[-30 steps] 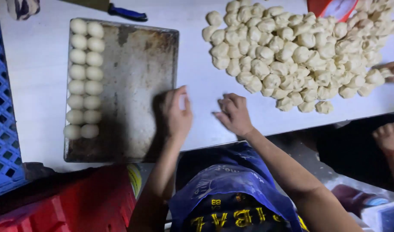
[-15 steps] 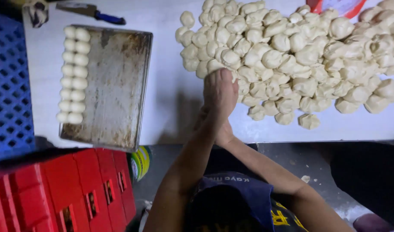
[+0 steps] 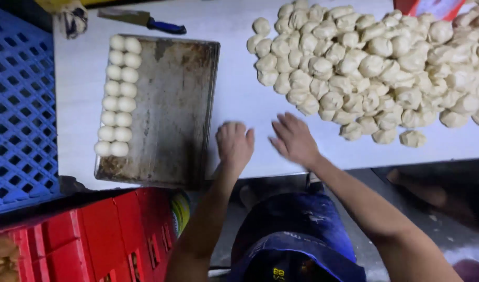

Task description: The person rolls small pieces of dough into balls on a white table and places them onto a metal tray. The person repeatedly picks up dough from a pile, rolls it between their hands, and arranges the finished balls in rows on the tray.

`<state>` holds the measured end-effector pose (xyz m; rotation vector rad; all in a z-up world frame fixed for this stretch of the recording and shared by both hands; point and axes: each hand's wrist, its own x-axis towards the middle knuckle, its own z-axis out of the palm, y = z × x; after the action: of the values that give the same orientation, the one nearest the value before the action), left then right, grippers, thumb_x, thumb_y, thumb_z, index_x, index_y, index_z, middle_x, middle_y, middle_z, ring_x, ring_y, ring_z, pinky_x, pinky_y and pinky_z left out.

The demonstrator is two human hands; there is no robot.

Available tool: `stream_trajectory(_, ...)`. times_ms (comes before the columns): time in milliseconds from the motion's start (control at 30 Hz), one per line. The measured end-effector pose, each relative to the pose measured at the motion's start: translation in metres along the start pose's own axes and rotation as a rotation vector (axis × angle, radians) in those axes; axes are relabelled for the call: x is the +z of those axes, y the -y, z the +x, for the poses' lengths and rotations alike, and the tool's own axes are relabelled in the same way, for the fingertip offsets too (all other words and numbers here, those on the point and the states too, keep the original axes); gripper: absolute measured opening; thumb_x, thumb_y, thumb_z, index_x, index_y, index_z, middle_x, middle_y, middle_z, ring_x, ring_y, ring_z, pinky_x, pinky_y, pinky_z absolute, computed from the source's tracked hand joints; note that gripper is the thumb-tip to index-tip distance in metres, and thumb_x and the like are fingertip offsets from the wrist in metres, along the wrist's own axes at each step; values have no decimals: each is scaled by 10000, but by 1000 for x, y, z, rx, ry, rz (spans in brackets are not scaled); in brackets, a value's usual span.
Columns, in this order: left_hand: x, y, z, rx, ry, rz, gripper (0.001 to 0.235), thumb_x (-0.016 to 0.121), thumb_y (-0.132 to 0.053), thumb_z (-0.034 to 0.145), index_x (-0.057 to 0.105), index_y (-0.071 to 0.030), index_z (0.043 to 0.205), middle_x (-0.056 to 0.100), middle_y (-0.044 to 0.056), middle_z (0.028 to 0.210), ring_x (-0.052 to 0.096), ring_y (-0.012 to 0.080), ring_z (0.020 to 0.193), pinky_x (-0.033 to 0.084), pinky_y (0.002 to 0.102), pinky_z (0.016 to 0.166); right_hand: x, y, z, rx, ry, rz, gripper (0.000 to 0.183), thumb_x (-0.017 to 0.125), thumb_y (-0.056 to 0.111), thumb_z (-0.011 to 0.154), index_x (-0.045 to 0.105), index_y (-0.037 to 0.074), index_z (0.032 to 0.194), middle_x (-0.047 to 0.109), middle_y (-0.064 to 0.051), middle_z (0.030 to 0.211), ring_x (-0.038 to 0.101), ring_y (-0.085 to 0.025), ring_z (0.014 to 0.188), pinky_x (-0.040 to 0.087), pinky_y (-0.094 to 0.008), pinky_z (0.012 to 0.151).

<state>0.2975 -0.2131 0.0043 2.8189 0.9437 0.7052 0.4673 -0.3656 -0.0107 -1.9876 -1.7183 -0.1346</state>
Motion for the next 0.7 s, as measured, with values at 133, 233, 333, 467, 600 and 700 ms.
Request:
stream_trajectory(133, 13, -8, 17, -114, 146, -20, 314, 516, -453, 1012, 582, -161, 916, 582, 75, 925, 579, 351, 964, 426, 496, 782, 45, 9, 60, 139, 19, -61, 333, 555, 437, 1026, 710, 186, 1181, 598, -47, 1059, 562, -315, 1016, 440, -452, 844)
stream_trajectory(233, -25, -17, -2, -141, 224, -151, 273, 455, -389, 1041, 562, -158, 942, 550, 31, 917, 529, 288, 981, 367, 431, 798, 38, 28, 52, 265, 12, -221, 414, 461, 489, 1107, 617, 175, 887, 533, -23, 800, 563, -287, 824, 420, -443, 716)
stream_trajectory(333, -56, -10, -39, -113, 194, -209, 226, 522, -329, 988, 564, -146, 863, 537, 62, 900, 512, 316, 973, 367, 456, 800, -1, 44, 21, 154, 164, -177, 364, 548, 540, 1029, 686, 205, 998, 550, -7, 950, 557, -305, 958, 431, -458, 764)
stream_trajectory(467, -57, 10, -60, -18, 174, -183, 169, 581, -293, 939, 594, -127, 910, 519, 87, 898, 545, 359, 954, 408, 475, 774, -20, 18, -43, 86, 142, -197, 265, 612, 428, 991, 694, 177, 972, 566, -53, 859, 582, -329, 865, 444, -458, 771)
stream_trajectory(600, -11, 8, -5, -117, 72, -59, 160, 610, -292, 877, 577, -138, 903, 520, 90, 873, 560, 352, 875, 426, 483, 711, 15, -9, -6, 234, -25, -236, 199, 673, 364, 937, 629, 170, 941, 528, -43, 848, 582, -333, 834, 431, -464, 707)
stream_trajectory(700, 13, -6, 32, -157, 212, -37, 167, 566, -244, 923, 577, -147, 1059, 554, 85, 949, 575, 340, 925, 434, 464, 772, 30, -5, 54, 204, -9, -213, 180, 657, 388, 953, 660, 210, 925, 588, -37, 810, 630, -311, 766, 467, -465, 659)
